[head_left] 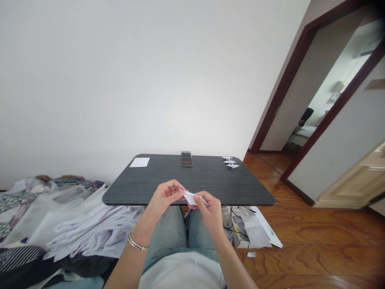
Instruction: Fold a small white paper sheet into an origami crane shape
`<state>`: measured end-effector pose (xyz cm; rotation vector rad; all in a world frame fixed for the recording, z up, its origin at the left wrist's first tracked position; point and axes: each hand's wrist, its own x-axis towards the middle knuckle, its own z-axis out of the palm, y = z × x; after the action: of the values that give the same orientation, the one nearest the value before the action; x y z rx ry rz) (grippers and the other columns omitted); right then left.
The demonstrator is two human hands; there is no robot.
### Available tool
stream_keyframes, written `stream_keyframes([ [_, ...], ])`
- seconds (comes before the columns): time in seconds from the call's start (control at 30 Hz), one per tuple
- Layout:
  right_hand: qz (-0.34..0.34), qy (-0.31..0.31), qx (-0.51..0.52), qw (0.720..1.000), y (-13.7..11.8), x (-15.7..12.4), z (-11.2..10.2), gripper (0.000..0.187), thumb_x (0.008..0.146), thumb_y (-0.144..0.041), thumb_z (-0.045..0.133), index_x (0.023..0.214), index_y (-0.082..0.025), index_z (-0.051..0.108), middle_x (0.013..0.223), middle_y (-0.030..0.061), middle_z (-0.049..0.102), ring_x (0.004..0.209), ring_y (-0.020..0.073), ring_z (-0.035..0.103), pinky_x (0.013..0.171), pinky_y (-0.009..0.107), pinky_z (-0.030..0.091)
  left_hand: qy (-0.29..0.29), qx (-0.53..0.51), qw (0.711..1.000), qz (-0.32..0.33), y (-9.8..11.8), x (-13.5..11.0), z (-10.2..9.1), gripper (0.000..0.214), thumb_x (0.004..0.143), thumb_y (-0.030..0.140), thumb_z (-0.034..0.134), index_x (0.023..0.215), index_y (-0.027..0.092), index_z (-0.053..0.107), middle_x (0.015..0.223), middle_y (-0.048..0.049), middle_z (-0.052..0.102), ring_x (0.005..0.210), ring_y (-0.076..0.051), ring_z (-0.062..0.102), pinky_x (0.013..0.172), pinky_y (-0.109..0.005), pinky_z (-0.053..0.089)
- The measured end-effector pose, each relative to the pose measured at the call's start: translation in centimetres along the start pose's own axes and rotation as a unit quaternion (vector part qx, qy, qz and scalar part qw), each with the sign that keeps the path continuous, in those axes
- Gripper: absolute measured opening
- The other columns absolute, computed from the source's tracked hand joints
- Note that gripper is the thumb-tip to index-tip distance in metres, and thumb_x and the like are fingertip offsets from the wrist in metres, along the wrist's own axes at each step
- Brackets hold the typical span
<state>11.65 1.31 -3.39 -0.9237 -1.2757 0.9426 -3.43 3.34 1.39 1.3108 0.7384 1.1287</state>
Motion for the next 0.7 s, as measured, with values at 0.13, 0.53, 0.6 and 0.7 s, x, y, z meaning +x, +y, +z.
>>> stream_keyframes([
  [0.13, -0.003, -0.003, -0.003, 1.000, -0.05, -0.02, 0.02, 0.025, 0.079, -0.038, 0.056, 0.069, -0.016, 0.063, 0.057, 0.0017, 0.065, 0.053, 0.0167, 0.062, 0.053, 0.025, 0.050, 0.002, 0.002, 1.000, 0.006, 0.01, 0.00, -0.03, 0.014, 0.066, 0.023, 0.070, 0.068, 0.013, 0.060, 0.071, -0.0025, 0.069, 0.064, -0.012, 0.062, 0.065, -0.023, 0.048],
  [0.53, -0.002, 0.000, -0.006, 1.000, -0.24, -0.01, -0.02, 0.027, 0.079, -0.039, 0.056, 0.069, -0.016, 0.063, 0.056, 0.0016, 0.065, 0.053, 0.0163, 0.062, 0.053, 0.024, 0.048, 0.004, -0.017, 1.000, 0.015, -0.28, 0.03, -0.09, 0.015, 0.067, 0.024, 0.069, 0.073, 0.013, 0.061, 0.073, -0.0028, 0.068, 0.066, -0.012, 0.061, 0.066, -0.023, 0.049],
  [0.6, 0.000, 0.007, -0.004, 1.000, -0.25, 0.01, 0.06, 0.026, 0.079, -0.039, 0.056, 0.068, -0.016, 0.063, 0.057, 0.0015, 0.065, 0.054, 0.0165, 0.062, 0.053, 0.024, 0.048, 0.017, -0.016, 1.000, 0.011, -0.42, 0.01, 0.09, 0.019, 0.066, 0.025, 0.071, 0.077, 0.013, 0.061, 0.071, -0.0022, 0.067, 0.065, -0.012, 0.061, 0.065, -0.023, 0.049],
  [0.7, -0.002, 0.007, -0.004, 1.000, -0.17, 0.02, 0.17, 0.025, 0.079, -0.039, 0.056, 0.069, -0.016, 0.063, 0.058, 0.0017, 0.065, 0.055, 0.0170, 0.063, 0.054, 0.024, 0.049, 0.039, -0.007, 0.999, 0.010, -0.75, 0.10, 0.32, 0.020, 0.064, 0.025, 0.072, 0.073, 0.012, 0.061, 0.065, -0.0012, 0.065, 0.061, -0.011, 0.059, 0.061, -0.021, 0.048],
])
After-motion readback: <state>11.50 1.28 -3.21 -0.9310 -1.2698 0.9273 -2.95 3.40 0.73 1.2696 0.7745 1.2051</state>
